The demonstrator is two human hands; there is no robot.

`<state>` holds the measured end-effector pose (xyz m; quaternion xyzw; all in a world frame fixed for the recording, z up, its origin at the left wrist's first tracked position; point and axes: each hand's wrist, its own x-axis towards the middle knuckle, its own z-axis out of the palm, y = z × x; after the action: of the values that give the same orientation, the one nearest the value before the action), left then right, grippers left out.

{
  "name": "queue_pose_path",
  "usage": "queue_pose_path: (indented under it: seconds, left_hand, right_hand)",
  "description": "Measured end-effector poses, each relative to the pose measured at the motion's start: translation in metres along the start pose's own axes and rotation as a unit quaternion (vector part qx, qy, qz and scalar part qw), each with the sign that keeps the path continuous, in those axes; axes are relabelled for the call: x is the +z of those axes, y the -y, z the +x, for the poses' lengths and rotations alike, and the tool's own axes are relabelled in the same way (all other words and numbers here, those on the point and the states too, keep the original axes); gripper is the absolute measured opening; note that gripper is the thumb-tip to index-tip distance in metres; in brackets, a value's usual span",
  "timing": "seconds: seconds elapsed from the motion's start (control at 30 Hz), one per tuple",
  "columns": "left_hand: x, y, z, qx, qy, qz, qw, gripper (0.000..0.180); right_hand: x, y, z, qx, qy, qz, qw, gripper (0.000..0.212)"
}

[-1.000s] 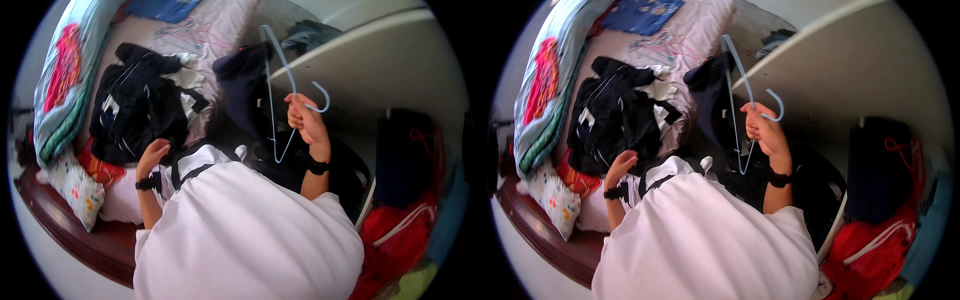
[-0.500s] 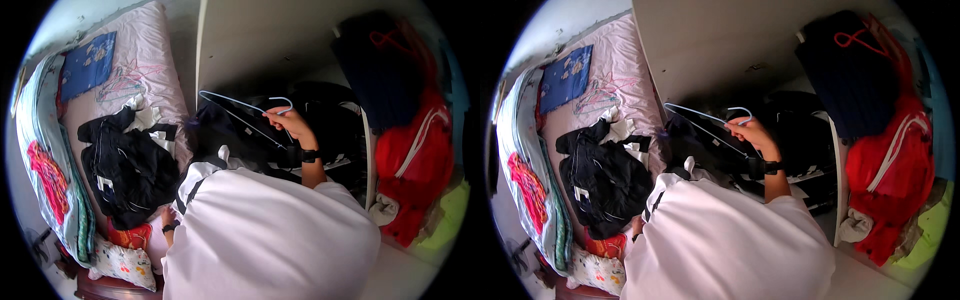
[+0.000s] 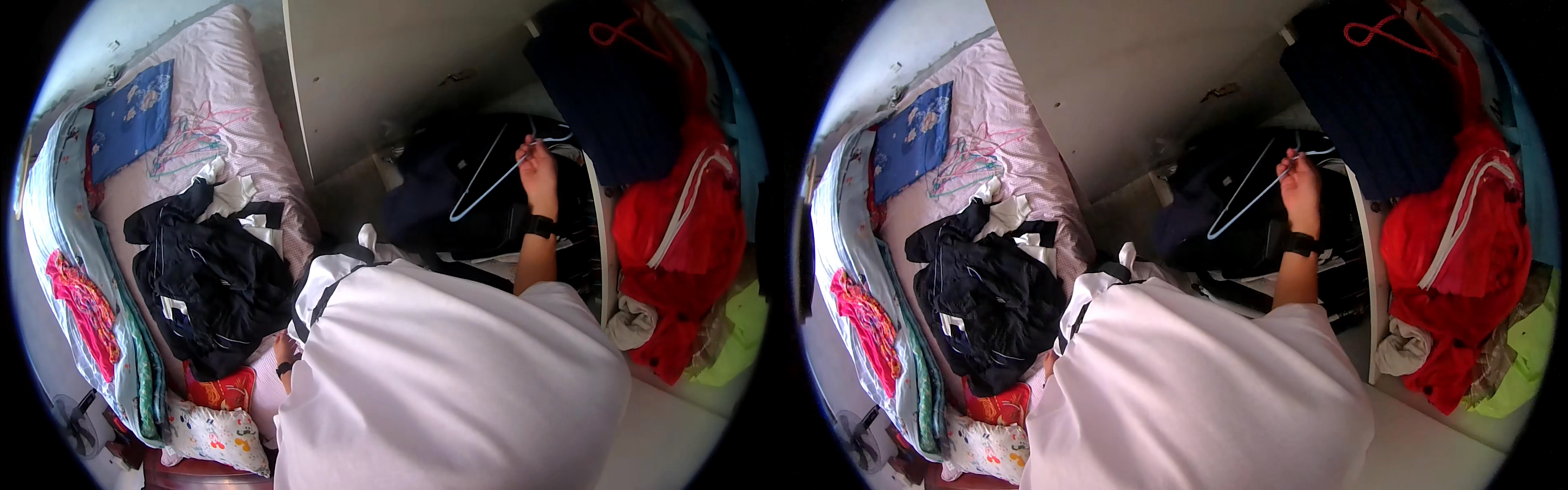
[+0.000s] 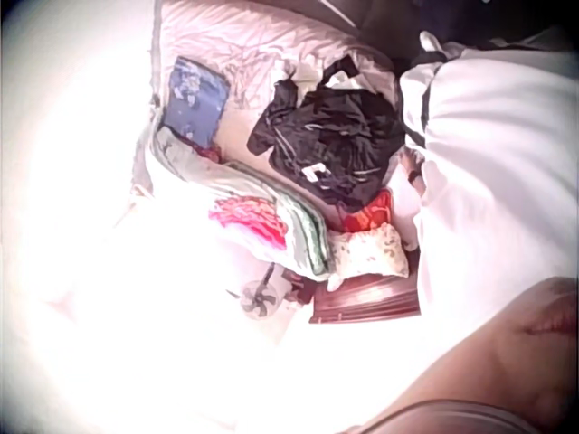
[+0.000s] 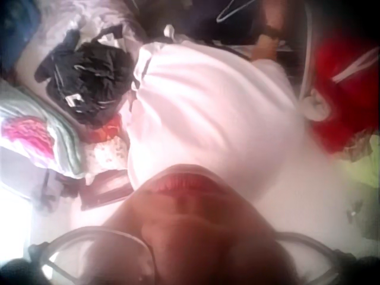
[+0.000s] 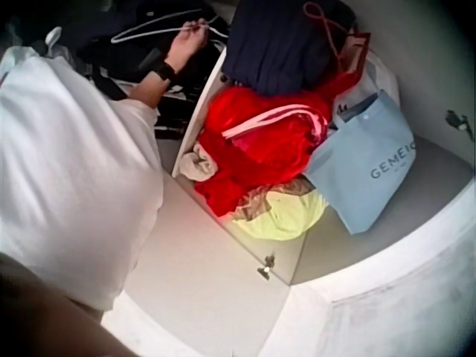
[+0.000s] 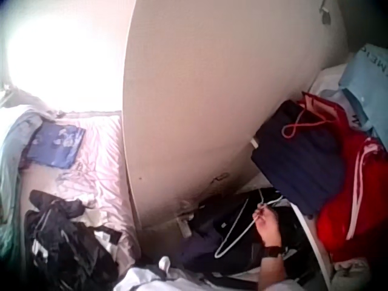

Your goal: The person places several items of clothing onto hangers by hand and hangs them one at a time on a closet rod.

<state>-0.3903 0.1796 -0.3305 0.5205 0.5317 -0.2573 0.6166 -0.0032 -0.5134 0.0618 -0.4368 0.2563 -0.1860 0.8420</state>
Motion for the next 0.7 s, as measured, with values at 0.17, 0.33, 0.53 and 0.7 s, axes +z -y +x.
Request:
queue_pose_path:
  seconds: [0.17, 0.33, 0.53, 0.7]
  left_hand:
    - [0.025, -0.037, -0.05, 0.034, -0.03, 0.036, 0.998, 0.036]
    - [0.013, 0.001, -0.058, 0.001, -0.037, 0.001, 0.999, 0.035]
    - [0.044, 0.031, -0.064, -0.013, -0.016, -0.034, 0.999, 0.033]
    - [0.0, 0.128, -0.041, -0.018, 0.061, -0.163, 0.985, 0.028]
  right_hand:
    - [-0.043, 0.036, 0.047, -0.113, 0.016, 0.076, 0.991, 0.017]
    - [-0.126, 0.057, 0.141, -0.159, 0.051, 0.15, 0.975, 0.016]
    - [-0.255, 0.081, 0.216, -0.125, -0.084, 0.04, 0.988, 0.026]
    - [-0.232, 0.025, 0.206, -0.113, -0.165, -0.18, 0.963, 0.029]
